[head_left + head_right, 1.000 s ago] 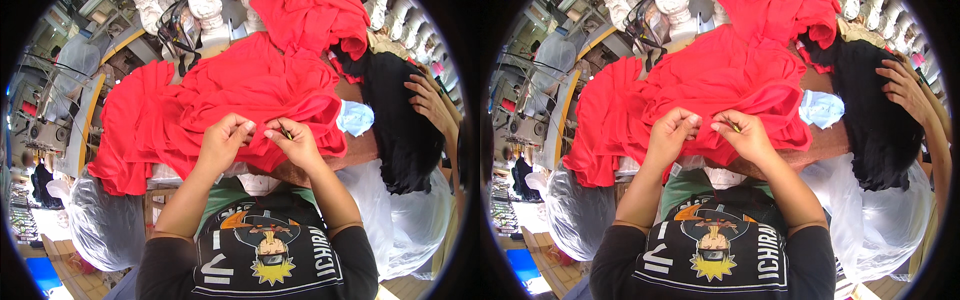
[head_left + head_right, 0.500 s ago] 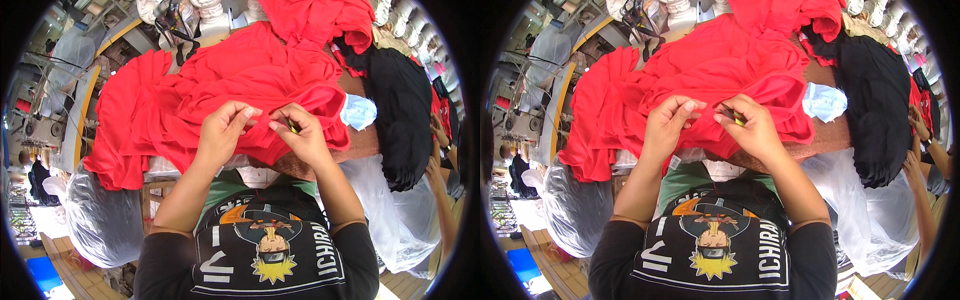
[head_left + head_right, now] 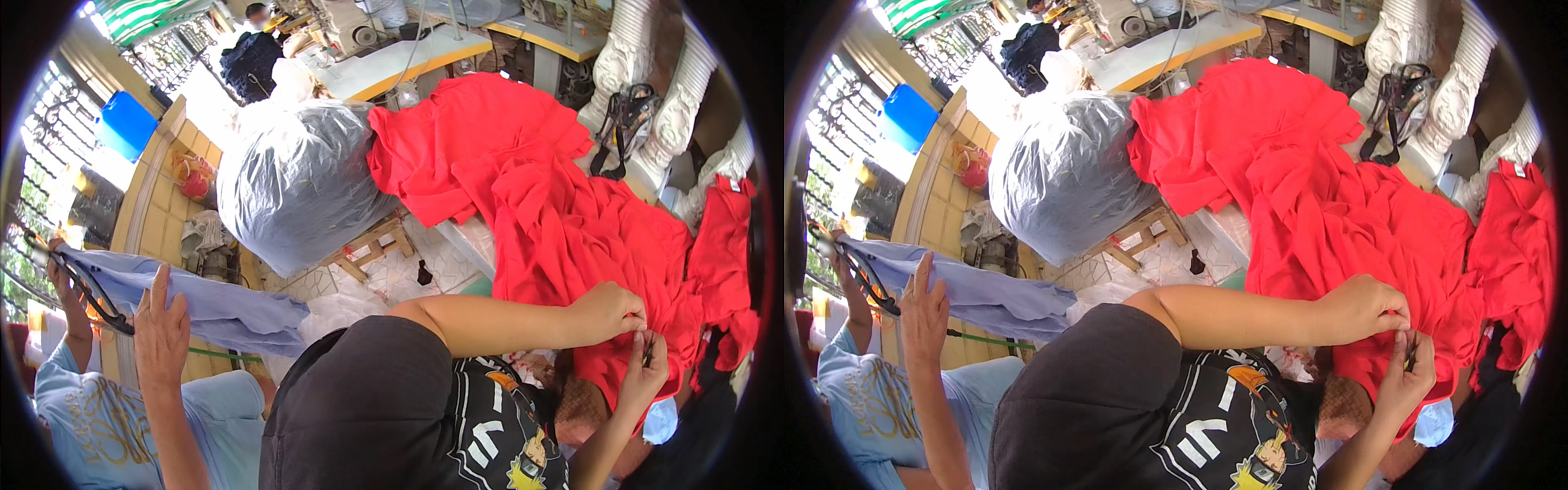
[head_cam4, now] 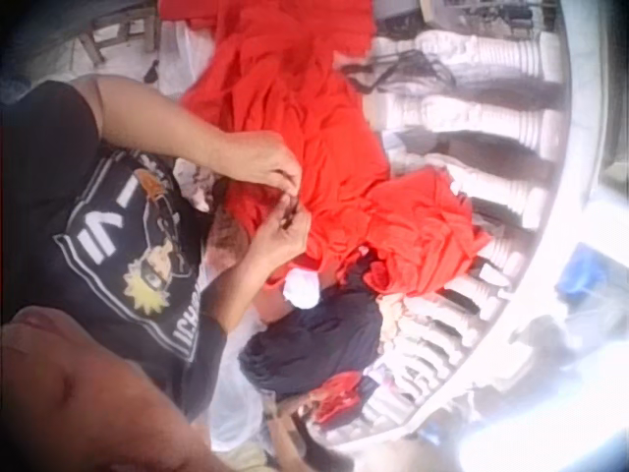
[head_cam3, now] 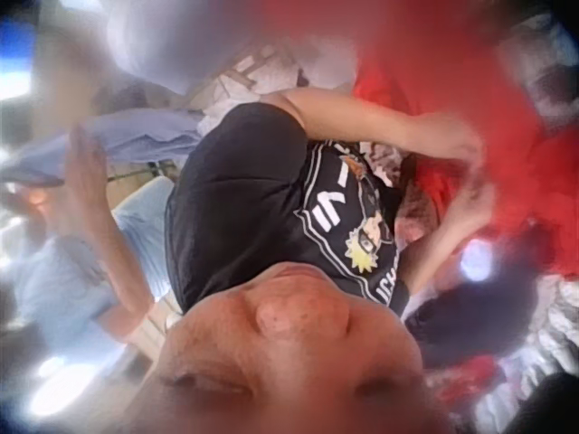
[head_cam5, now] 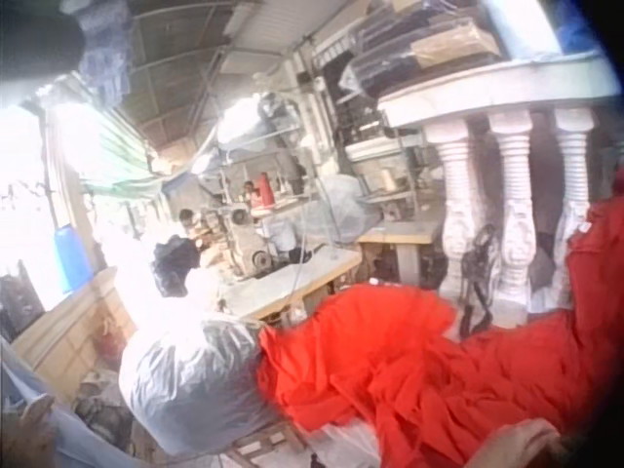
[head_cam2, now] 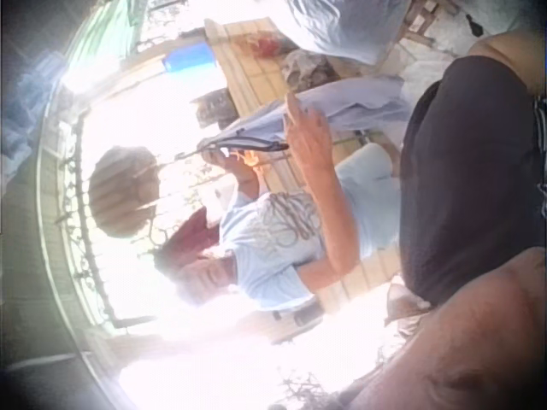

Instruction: The person uses snips to trim excess threads from the seams and labels of red garments on a work table, turning the items over to check different areas.

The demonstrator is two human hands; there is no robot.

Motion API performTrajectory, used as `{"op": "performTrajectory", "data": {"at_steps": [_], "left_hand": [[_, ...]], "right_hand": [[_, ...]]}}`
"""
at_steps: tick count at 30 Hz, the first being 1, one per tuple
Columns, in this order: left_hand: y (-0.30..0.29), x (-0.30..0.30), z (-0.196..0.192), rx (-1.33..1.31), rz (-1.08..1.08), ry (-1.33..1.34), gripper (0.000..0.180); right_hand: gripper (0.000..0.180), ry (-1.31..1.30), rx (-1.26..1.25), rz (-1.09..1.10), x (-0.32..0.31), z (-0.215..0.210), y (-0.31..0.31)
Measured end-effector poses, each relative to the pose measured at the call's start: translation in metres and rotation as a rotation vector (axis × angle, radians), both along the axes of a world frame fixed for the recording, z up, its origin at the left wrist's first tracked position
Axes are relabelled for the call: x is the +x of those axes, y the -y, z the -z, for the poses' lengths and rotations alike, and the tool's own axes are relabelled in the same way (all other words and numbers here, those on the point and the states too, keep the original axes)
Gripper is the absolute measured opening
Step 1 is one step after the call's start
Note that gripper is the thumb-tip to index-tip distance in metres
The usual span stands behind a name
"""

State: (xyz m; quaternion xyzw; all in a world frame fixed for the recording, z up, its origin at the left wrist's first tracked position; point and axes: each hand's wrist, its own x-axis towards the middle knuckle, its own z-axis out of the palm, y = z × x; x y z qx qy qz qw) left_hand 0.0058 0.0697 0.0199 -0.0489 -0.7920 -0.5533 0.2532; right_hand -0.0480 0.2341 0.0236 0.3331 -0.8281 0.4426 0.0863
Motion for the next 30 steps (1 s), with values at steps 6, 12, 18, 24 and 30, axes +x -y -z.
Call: {"op": "performTrajectory", "data": {"at_steps": [6,12,18,24,30], "left_hand": [[0.006,0.001,-0.004,0.081,0.112,0.051,0.013],[0.0,-0.003,0.008,-0.106,0.124,0.021,0.014],[-0.002,-0.007,0.009,-0.193,0.097,0.011,0.015],[0.014,0.002,-0.018,-0.049,0.145,0.248,0.02],[0.007,-0.004,-0.017,0.254,0.225,0.47,0.018]], "right_hand": [[0.011,0.024,-0.029,-0.005,-0.003,0.0,0.0],[0.009,-0.016,-0.01,-0.037,0.001,-0.009,0.001],[0.014,0.018,0.151,0.009,0.005,-0.027,-0.01],[0.027,0.04,0.087,0.034,0.02,-0.038,-0.02],[0.018,-0.104,0.083,0.03,0.023,-0.034,-0.041]]}}
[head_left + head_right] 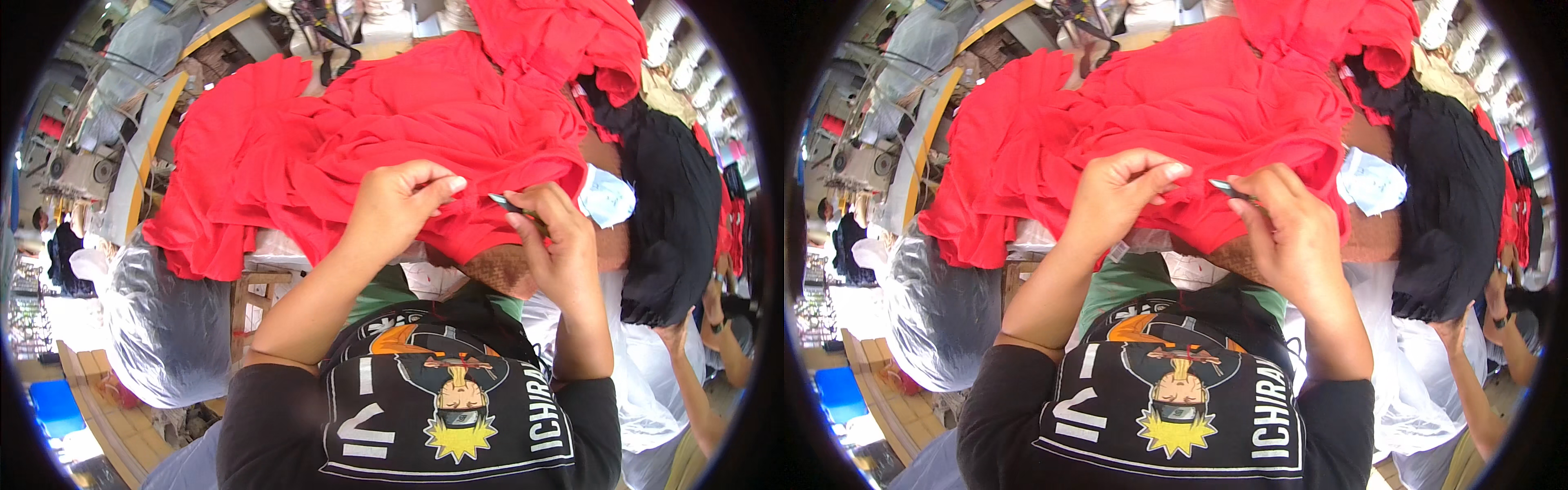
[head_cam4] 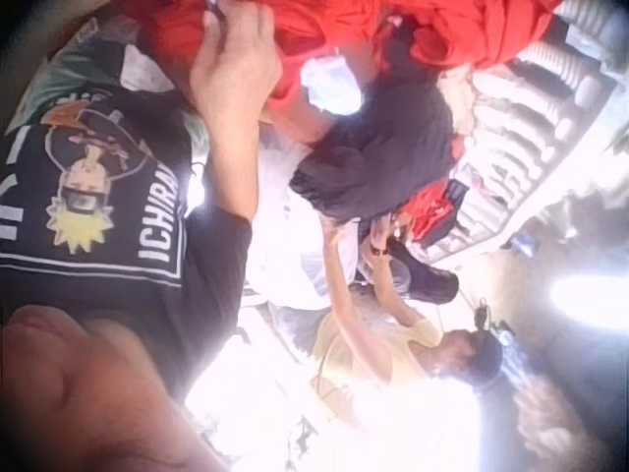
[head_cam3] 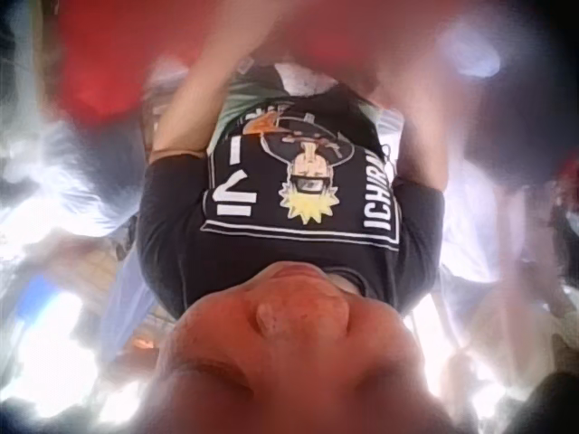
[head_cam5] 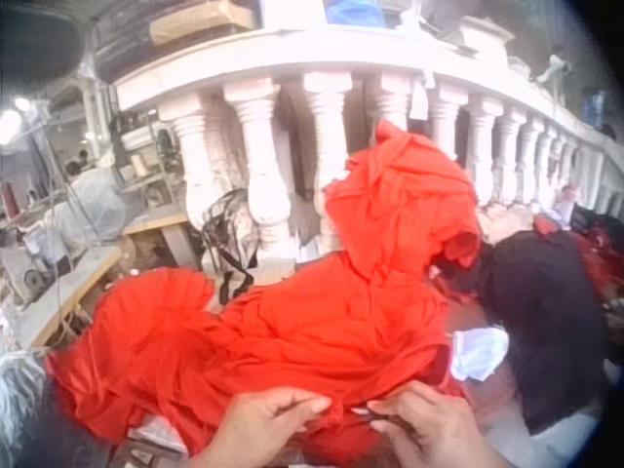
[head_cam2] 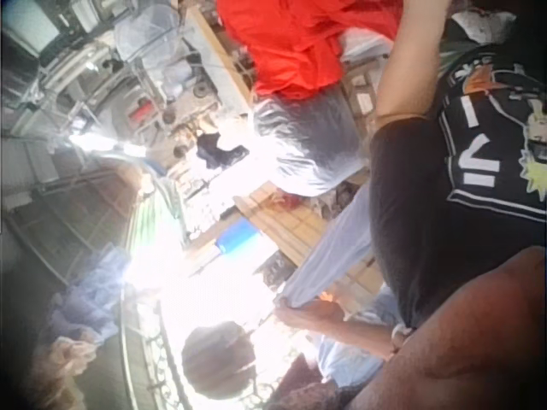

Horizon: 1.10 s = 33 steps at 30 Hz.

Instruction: The person uses snips to trim excess threads from the seams and labels of red garments on a work table, turning the items over to check different areas.

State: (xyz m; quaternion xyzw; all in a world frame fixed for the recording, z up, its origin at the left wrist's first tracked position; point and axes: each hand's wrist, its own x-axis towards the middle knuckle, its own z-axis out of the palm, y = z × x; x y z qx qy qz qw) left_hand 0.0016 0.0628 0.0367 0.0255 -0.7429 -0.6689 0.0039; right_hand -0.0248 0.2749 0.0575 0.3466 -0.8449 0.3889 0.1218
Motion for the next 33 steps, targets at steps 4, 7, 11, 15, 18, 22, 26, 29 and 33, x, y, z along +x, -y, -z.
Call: {"op": "performTrajectory", "data": {"at_steps": [4,7,11,15,18,22,26,29,33], "left_hand": [[0.001,0.0,-0.004,0.01,0.009,0.033,0.02],[-0.001,0.002,-0.006,0.046,-0.014,0.061,0.02],[0.0,0.005,-0.004,0.018,-0.025,0.055,0.019],[-0.001,0.005,-0.004,-0.014,-0.017,0.025,0.019],[-0.002,0.005,-0.004,0.024,-0.02,0.02,0.018],[-0.003,0.005,-0.003,0.035,-0.023,-0.014,0.017],[-0.001,0.004,0.0,-0.003,0.002,-0.088,0.018],[-0.001,0.002,0.005,-0.012,0.012,-0.17,0.019],[-0.003,0.002,-0.004,0.062,0.015,-0.152,0.018]], "right_hand": [[0.016,0.03,0.013,-0.02,0.004,0.006,0.004],[0.017,0.034,0.032,-0.019,0.005,0.009,0.01],[0.015,0.027,0.038,-0.032,0.006,0.011,0.015],[0.013,-0.009,0.061,-0.028,0.006,0.014,0.018],[0.014,-0.028,0.081,-0.035,0.006,0.011,0.017],[0.015,0.032,0.058,0.008,0.007,0.009,0.012],[0.016,-0.009,0.047,0.011,0.003,0.011,0.01],[0.017,0.021,0.076,0.014,0.005,0.009,0.011],[0.018,0.019,0.042,0.005,0.004,0.011,0.009]]}}
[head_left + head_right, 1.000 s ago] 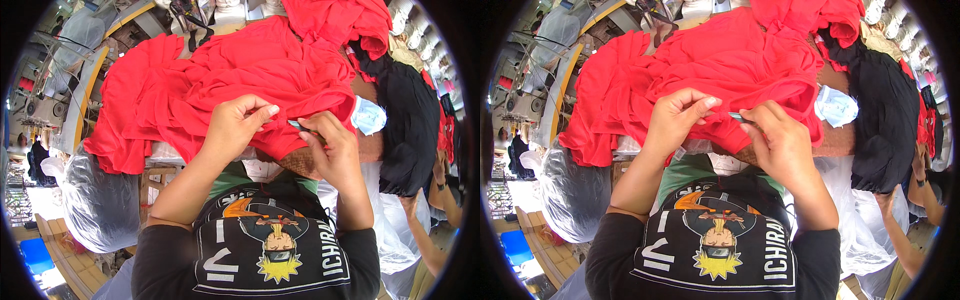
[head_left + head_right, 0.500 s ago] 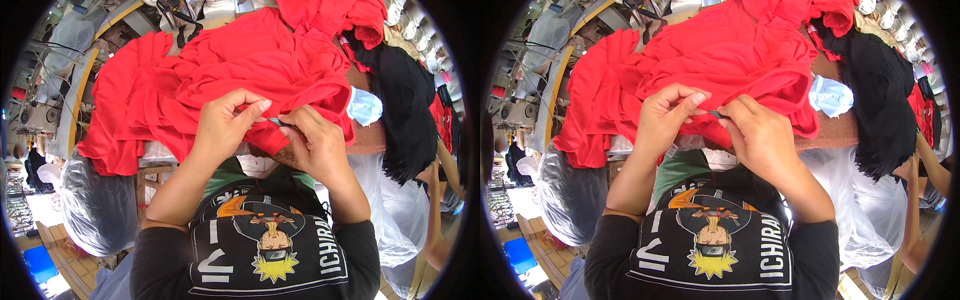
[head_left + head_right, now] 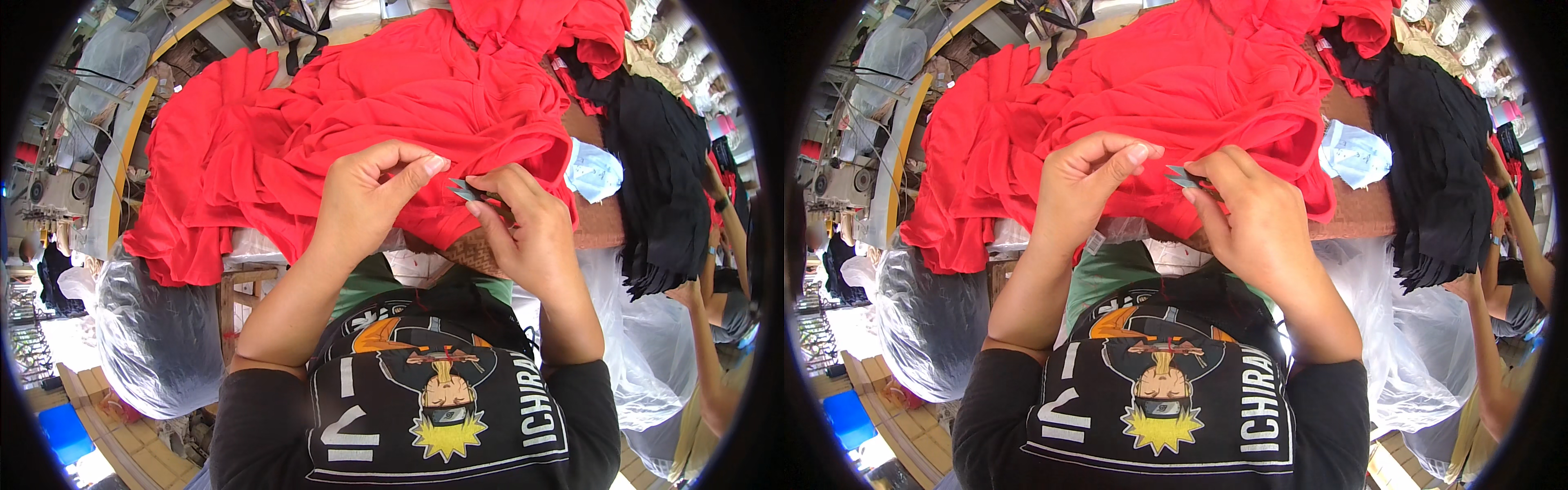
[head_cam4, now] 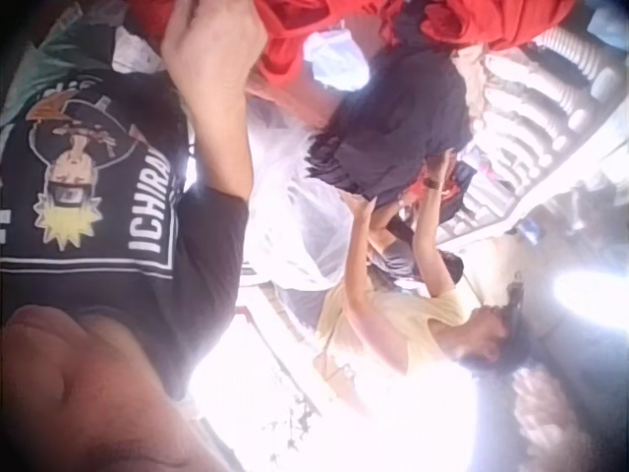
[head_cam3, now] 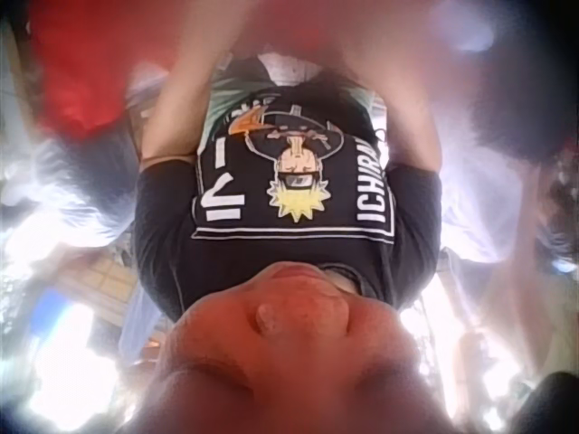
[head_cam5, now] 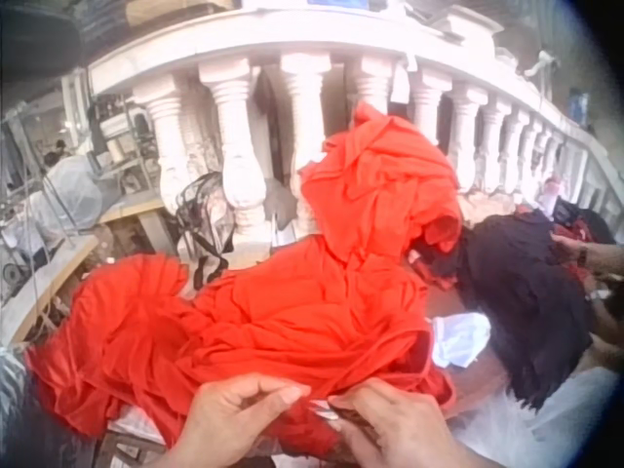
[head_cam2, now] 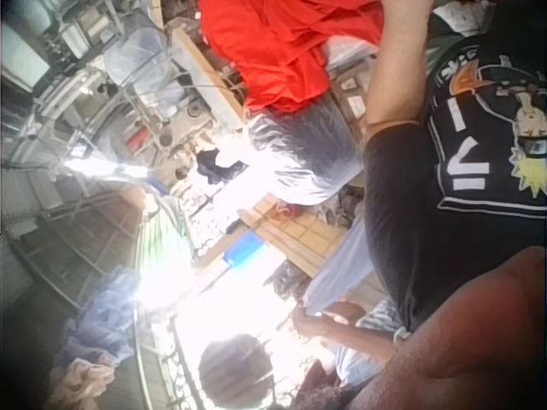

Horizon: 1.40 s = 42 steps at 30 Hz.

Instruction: The person uses snips to trim excess threads from the seams and labels of red garments on a work table, turning the items over to check different areas.

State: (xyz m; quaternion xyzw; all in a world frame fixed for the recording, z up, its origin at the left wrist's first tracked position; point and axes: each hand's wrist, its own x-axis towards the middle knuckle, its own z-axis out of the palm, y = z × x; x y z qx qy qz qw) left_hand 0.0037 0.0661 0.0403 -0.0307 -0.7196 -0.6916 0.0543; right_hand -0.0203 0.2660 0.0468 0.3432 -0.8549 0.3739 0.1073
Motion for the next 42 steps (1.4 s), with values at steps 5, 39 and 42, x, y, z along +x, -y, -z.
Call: {"op": "performTrajectory", "data": {"at_steps": [5,39,42], "left_hand": [[-0.002,0.001,0.0,0.118,0.009,-0.021,0.019],[-0.008,-0.004,-0.004,-0.644,0.096,0.045,0.019],[-0.007,-0.003,-0.004,-0.526,0.091,0.125,0.016]], "right_hand": [[0.021,0.086,0.04,0.0,0.005,0.001,-0.004],[0.014,0.129,0.03,0.017,0.006,0.009,-0.012],[0.014,0.136,0.027,0.005,0.006,0.01,-0.011]]}}
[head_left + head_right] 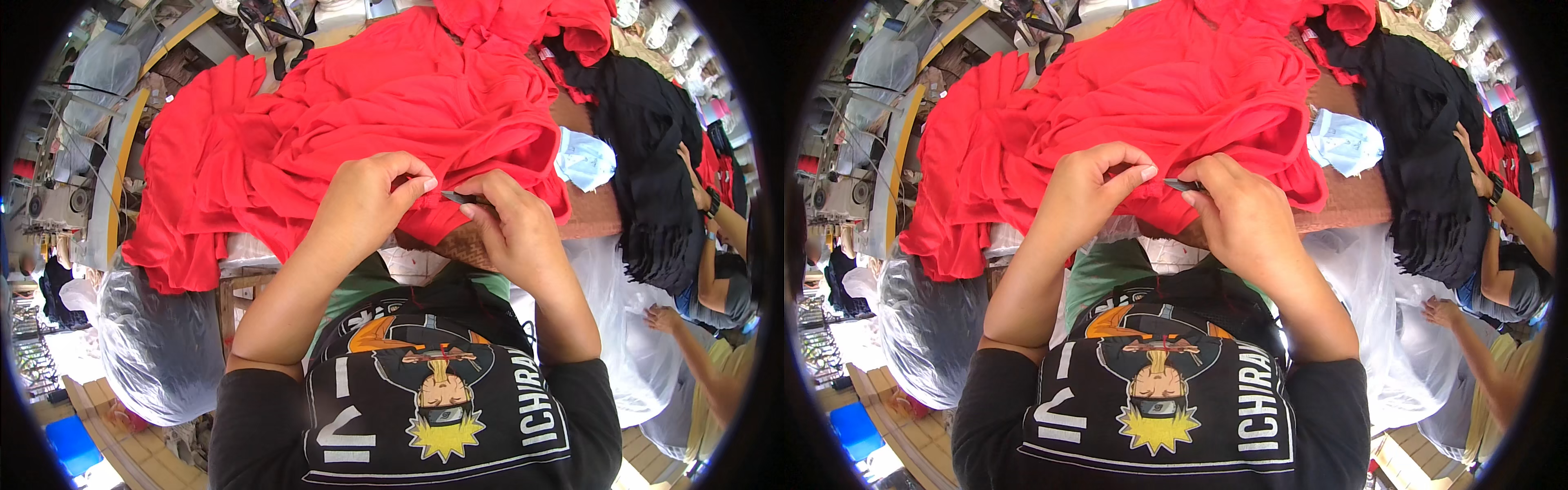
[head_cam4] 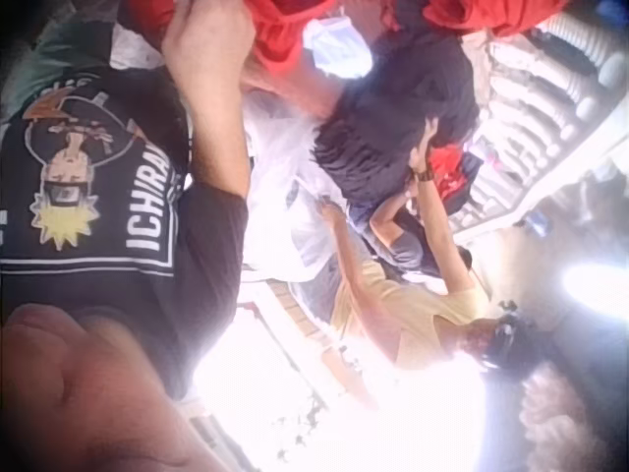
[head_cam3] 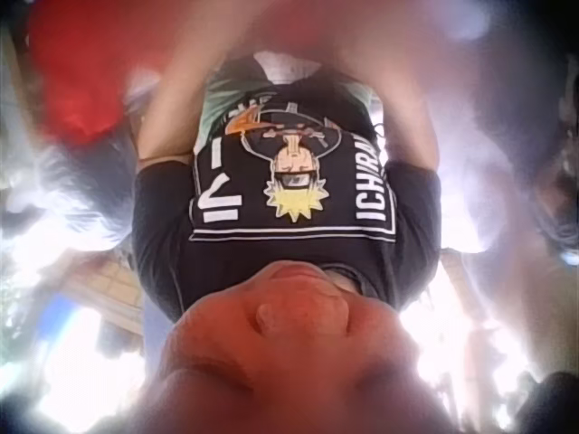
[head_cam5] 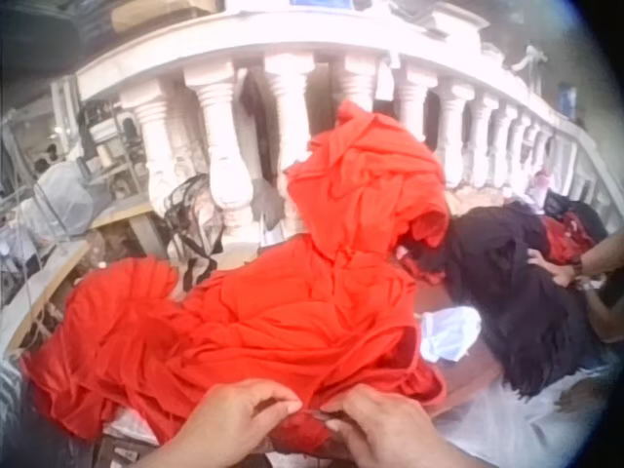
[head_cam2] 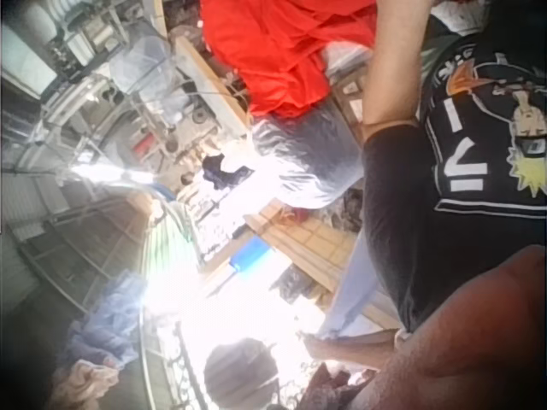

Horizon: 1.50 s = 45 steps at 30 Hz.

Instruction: The person uses snips to trim excess threads from the seams and labels of red garments on a work table, turning the items over to check different areas.

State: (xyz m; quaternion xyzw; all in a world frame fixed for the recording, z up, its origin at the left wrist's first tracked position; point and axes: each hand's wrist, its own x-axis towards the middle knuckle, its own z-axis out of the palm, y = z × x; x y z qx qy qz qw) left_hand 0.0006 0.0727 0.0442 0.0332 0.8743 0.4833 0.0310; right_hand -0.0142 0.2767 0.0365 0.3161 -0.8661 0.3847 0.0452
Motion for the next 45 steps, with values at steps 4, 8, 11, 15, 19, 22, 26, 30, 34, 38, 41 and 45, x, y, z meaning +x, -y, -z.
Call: {"op": "performTrajectory", "data": {"at_steps": [4,8,11,15,19,22,26,30,34,38,41,45], "left_hand": [[0.001,0.002,0.003,0.048,-0.028,0.001,0.016],[0.0,0.003,0.001,0.034,-0.015,0.024,0.017],[0.013,0.004,-0.009,-0.111,0.297,-0.229,0.022],[0.046,0.028,-0.067,-0.098,0.865,-0.238,0.041],[0.028,0.045,-0.102,0.311,1.47,-0.218,0.065],[-0.025,0.139,-0.098,1.007,0.947,-0.219,0.08],[-0.033,0.148,-0.077,1.17,0.864,-0.305,0.106],[0.013,0.101,-0.07,0.771,1.248,-0.615,0.082],[0.054,0.114,-0.048,0.8,0.72,0.184,0.044],[0.072,-0.013,0.011,-0.091,0.575,-0.013,0.039],[0.06,-0.01,0.028,-0.193,0.484,-0.286,0.022],[0.059,-0.015,0.021,-0.178,0.463,-0.225,0.016]], "right_hand": [[0.014,0.015,0.0,-0.009,0.0,0.0,0.004],[0.014,0.012,-0.003,-0.013,0.002,0.0,0.009],[0.014,-0.02,0.041,-0.033,0.002,-0.002,0.008],[0.017,-0.043,0.0,0.031,-0.005,-0.005,-0.001],[0.023,-0.024,-0.126,0.166,-0.006,-0.012,-0.004],[0.024,-0.059,-0.154,0.135,-0.007,-0.016,0.006],[0.026,-0.071,-0.174,0.113,-0.005,-0.012,0.009],[0.027,-0.037,-0.108,0.03,0.0,-0.022,0.012],[0.032,0.049,-0.054,-0.094,0.001,-0.011,0.014],[0.028,-0.072,0.117,-0.117,-0.002,0.01,0.024],[0.024,-0.077,0.097,-0.091,-0.002,0.012,0.022],[0.024,-0.098,0.081,-0.087,-0.002,0.006,0.021]]}}
